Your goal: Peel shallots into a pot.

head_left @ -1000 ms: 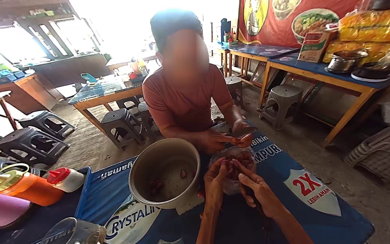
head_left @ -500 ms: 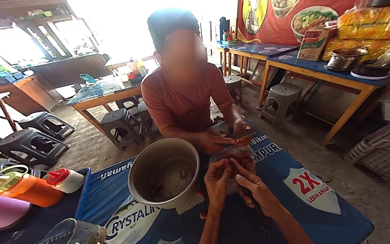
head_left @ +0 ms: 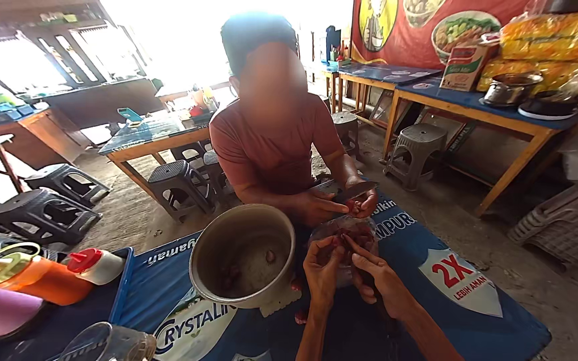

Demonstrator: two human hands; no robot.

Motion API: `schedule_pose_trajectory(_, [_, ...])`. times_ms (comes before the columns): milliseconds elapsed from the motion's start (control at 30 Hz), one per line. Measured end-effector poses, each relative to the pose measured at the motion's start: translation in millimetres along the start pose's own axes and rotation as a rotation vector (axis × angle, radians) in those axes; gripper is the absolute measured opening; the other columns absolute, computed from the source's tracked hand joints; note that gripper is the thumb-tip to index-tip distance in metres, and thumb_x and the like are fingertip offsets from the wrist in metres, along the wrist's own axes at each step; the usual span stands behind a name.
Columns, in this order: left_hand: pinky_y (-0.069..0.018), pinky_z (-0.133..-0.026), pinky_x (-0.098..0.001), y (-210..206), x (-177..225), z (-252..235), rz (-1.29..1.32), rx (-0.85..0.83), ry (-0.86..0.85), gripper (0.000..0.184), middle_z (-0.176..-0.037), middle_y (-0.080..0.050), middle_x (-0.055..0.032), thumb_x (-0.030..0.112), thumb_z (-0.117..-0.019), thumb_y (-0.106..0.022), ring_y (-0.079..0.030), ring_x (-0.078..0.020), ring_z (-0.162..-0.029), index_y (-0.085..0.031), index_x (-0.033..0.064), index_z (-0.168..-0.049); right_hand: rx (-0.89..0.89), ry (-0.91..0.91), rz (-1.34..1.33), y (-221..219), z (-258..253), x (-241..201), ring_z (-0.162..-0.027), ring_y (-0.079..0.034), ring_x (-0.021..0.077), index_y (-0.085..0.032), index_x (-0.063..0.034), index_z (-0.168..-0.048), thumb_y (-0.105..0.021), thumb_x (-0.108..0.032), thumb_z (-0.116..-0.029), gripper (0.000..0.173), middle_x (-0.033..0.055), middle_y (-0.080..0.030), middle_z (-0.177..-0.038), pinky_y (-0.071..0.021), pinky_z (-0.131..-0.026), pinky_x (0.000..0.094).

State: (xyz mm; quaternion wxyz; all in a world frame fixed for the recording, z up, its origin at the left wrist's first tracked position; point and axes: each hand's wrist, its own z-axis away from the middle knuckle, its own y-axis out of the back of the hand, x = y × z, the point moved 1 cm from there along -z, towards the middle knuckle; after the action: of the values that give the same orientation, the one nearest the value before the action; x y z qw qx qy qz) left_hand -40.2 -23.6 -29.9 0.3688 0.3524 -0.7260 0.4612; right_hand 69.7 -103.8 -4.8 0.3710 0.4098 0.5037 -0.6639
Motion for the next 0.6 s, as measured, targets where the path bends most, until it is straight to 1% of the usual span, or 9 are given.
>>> schedule_pose_trajectory(67, [-0.0608, -0.085, -0.0292, -1.2, 0.7, -0.5, 0.014, 0.002, 0.007, 0.022, -0.102, -0.074, -0.0129, -0.01, -0.0873, -0.067, -0.072, -0.0154, -0.092, -0.065, -0.0089, -0.109, -0.067, -0.023, -0.04, 3.9, 0.5, -1.9, -0.043, -0.044, 0.0063, -0.034, -0.0191, -0.161, -0.035, -0.02, -0.1092, 0.051, -0.0011, -0.05, -0.067, -0.0387, -0.037, 0.0187])
schedule_pose_trajectory(200, [-0.0609, -0.085, -0.0294, -2.5, 0.7, 0.0, 0.036, -0.004, -0.005, 0.022, -0.104, -0.073, -0.0128, -0.012, -0.0858, -0.068, -0.072, -0.0155, -0.093, -0.065, -0.0086, -0.108, -0.106, 0.018, 0.029, 4.0, 1.4, -2.1, -0.043, -0.044, 0.0064, -0.03, -0.0189, -0.162, -0.037, -0.018, -0.1083, 0.054, -0.0009, -0.053, -0.071, -0.0389, -0.037, 0.0192])
schedule_pose_trajectory(300, [-0.0613, -0.084, -0.0292, -2.0, 0.5, -0.3, 0.043, -0.016, -0.01, 0.022, -0.104, -0.073, -0.0126, -0.013, -0.0844, -0.068, -0.072, -0.0154, -0.092, -0.065, -0.0076, -0.105, -0.084, 0.043, 0.06, 3.5, 0.2, 1.2, -0.043, -0.044, 0.0058, -0.033, -0.0175, -0.161, -0.038, -0.017, -0.1083, 0.053, -0.0017, -0.052, -0.071, -0.0388, -0.037, 0.0191])
schedule_pose_trajectory(433, [-0.0612, -0.084, -0.0296, -0.9, 1.0, 0.3, 0.052, -0.026, 0.004, 0.021, -0.101, -0.073, -0.0122, -0.013, -0.0839, -0.069, -0.072, -0.0157, -0.091, -0.065, -0.0067, -0.104, -0.02, 0.071, 0.059, -0.6, 0.5, 3.2, -0.041, -0.041, 0.0059, -0.04, -0.0143, -0.158, -0.04, -0.015, -0.1078, 0.05, -0.0019, -0.051, -0.066, -0.0367, -0.035, 0.0193])
schedule_pose_trajectory(600, [-0.0615, -0.085, -0.0306, -1.1, -1.7, 1.3, 0.059, -0.027, 0.019, 0.022, -0.101, -0.074, -0.0111, -0.013, -0.0832, -0.07, -0.073, -0.0159, -0.091, -0.065, -0.006, -0.104, 0.043, 0.094, 0.064, -0.2, -1.9, 5.6, -0.04, -0.042, 0.0056, -0.046, -0.0109, -0.154, -0.042, -0.013, -0.1074, 0.047, -0.0021, -0.051, -0.064, -0.0377, -0.035, 0.0194])
